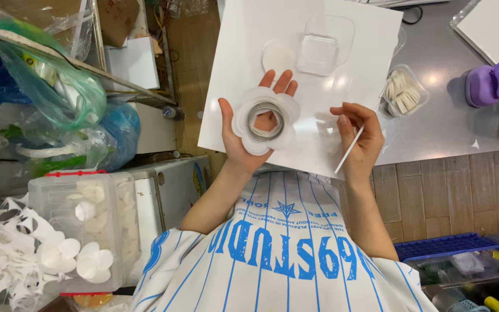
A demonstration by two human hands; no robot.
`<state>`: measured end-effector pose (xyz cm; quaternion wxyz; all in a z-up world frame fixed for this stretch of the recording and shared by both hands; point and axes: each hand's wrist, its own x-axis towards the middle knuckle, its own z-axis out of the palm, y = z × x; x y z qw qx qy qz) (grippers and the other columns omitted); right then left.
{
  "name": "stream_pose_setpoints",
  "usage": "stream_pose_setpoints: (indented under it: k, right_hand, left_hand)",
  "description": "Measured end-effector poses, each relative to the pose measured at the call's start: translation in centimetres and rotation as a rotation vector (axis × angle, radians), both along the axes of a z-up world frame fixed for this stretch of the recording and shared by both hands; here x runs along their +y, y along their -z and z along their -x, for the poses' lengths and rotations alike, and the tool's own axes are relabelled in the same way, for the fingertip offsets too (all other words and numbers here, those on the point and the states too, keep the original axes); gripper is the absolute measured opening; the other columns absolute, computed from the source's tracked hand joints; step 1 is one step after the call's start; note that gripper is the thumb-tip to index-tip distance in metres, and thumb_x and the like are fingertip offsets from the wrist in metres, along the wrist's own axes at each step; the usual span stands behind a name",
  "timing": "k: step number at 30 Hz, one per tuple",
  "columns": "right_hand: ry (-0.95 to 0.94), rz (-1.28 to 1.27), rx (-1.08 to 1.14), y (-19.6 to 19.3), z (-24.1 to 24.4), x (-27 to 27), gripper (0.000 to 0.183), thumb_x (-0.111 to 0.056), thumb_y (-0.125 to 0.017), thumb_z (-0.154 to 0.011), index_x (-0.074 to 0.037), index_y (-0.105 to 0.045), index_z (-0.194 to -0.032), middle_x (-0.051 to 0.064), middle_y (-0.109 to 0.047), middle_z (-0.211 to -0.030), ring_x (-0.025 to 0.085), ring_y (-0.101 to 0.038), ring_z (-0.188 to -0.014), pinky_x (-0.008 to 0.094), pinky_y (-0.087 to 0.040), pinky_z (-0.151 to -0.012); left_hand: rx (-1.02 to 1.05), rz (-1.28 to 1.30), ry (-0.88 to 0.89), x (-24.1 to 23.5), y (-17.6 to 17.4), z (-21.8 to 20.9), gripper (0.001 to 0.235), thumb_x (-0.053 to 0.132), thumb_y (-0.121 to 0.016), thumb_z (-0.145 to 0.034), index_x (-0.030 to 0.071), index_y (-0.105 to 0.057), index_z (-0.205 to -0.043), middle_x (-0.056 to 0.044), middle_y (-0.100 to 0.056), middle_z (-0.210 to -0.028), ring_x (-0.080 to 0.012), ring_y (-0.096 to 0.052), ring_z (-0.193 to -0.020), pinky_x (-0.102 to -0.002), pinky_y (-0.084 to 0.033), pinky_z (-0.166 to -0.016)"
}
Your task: The person uses a thin white stick to press and adjust small white circular pieces into a flower-shaped mold on a white board. The person repeatedly picks up pieces, places them into the mold, and uses the stick to smooth or position them. The person occasionally lifts the mold to inspect the arrangement.
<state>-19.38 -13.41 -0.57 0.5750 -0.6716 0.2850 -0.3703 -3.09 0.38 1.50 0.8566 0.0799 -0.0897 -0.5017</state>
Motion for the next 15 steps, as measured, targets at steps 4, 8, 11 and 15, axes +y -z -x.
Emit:
stream_pose_setpoints:
  k: [4, 8, 11, 15]
  right_hand:
    - [-0.071, 0.11, -0.032, -1.1, 0.2, 1.1, 0.031, -0.007, -0.075, -0.103, 0.0, -0.06, -0.13, 0.013, -0.074, -0.119, 0.013, -0.068, -0.099, 0.025, -0.053, -0.09]
    - [-0.181, -0.037, -0.011, -2.4, -0.2, 2.3, 0.05, -0.005, -0.08, -0.092, 0.0, -0.056, -0.135, 0.011, -0.07, -0.117, 0.012, -0.066, -0.098, 0.025, -0.054, -0.083]
    - [-0.201, -0.113, 0.019, -2.8, -0.7, 2.9, 0.053, -0.004, -0.08, -0.09, 0.0, -0.054, -0.136, 0.01, -0.066, -0.122, 0.011, -0.064, -0.101, 0.025, -0.058, -0.081]
    - [-0.226, -0.209, 0.009, -2.9, -0.7, 3.0, 0.057, -0.005, -0.082, -0.087, -0.001, -0.053, -0.137, 0.009, -0.062, -0.122, 0.011, -0.064, -0.113, 0.03, -0.061, -0.089]
  left_hand:
    - [0.1, -0.018, 0.08, -0.5, -0.5, 0.9, 0.11, 0.086, -0.018, -0.091, 0.006, -0.012, -0.167, -0.017, -0.015, -0.174, -0.0304, -0.012, -0.163, -0.046, -0.015, -0.133]
    - [0.033, -0.001, 0.16, -1.1, -0.5, 1.9, 0.117, 0.09, -0.009, -0.087, 0.005, -0.01, -0.166, -0.017, -0.015, -0.172, -0.0288, -0.011, -0.163, -0.048, -0.015, -0.134]
    - [0.004, -0.003, 0.195, -1.6, 0.0, 2.6, 0.12, 0.092, -0.003, -0.084, 0.005, -0.011, -0.166, -0.016, -0.016, -0.172, -0.0276, -0.011, -0.163, -0.047, -0.016, -0.134]
    - [-0.196, -0.051, 0.217, -1.6, 1.2, 2.5, 0.118, 0.09, -0.002, -0.087, 0.005, -0.015, -0.167, -0.015, -0.019, -0.174, -0.027, -0.016, -0.165, -0.045, -0.021, -0.137]
